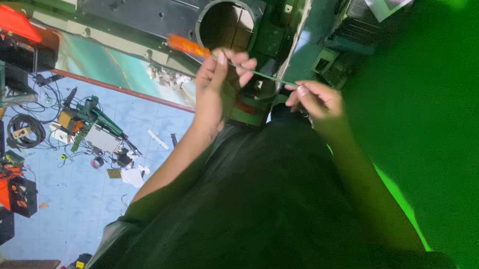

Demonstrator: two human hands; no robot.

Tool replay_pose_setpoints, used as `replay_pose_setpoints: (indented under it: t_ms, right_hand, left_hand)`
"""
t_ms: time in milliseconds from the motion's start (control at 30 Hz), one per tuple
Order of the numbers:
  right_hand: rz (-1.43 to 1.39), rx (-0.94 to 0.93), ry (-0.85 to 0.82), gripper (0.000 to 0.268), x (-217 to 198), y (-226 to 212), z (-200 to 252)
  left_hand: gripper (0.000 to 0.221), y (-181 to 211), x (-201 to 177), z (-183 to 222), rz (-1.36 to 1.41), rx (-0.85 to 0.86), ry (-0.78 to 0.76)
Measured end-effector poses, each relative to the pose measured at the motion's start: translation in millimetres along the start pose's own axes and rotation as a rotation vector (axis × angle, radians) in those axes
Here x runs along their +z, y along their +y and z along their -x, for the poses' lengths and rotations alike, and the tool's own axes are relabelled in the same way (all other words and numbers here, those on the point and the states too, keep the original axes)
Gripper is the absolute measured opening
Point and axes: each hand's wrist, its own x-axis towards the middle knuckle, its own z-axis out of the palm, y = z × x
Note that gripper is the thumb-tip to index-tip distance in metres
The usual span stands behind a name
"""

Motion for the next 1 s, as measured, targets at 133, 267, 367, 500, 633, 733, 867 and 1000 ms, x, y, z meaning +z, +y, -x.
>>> replay_pose_setpoints:
  t_ms: [133, 267, 367, 500, 633, 733, 867, 1000]
  right_hand:
    - [-0.28, 0.083, 0.071, 0.027, -6, 10, 8]
    - [-0.487, 0.178, 0.123, 0.025, -10, 19, 16]
    - [-0.563, 0.143, 0.084, 0.024, -14, 28, 11]
    - [-0.636, 0.159, 0.082, 0.023, -17, 35, 5]
    - [-0.686, 0.117, -0.047, 0.025, -20, 28, 5]
    - [-0.693, 0.134, -0.119, 0.028, -11, 16, 10]
    - [-0.644, 0.111, -0.123, 0.027, 3, -3, 11]
    - [-0.621, 0.084, -0.148, 0.026, 26, -25, 11]
  left_hand:
    - [0.029, -20, -8, 23, 0.116, -0.15, -0.044]
    - [0.034, -32, -10, 39, 0.142, -0.203, -0.013]
    - [0.033, -35, -7, 46, 0.13, -0.196, 0.043]
    - [0.035, -34, -2, 55, 0.067, -0.173, 0.035]
    - [0.039, -31, 0, 80, 0.012, -0.154, 0.049]
    - [0.043, -27, 1, 93, 0.027, -0.141, 0.095]
    - [0.05, -16, -6, 114, 0.078, -0.026, 0.092]
    - [0.045, 9, -22, 133, 0.175, 0.112, 0.193]
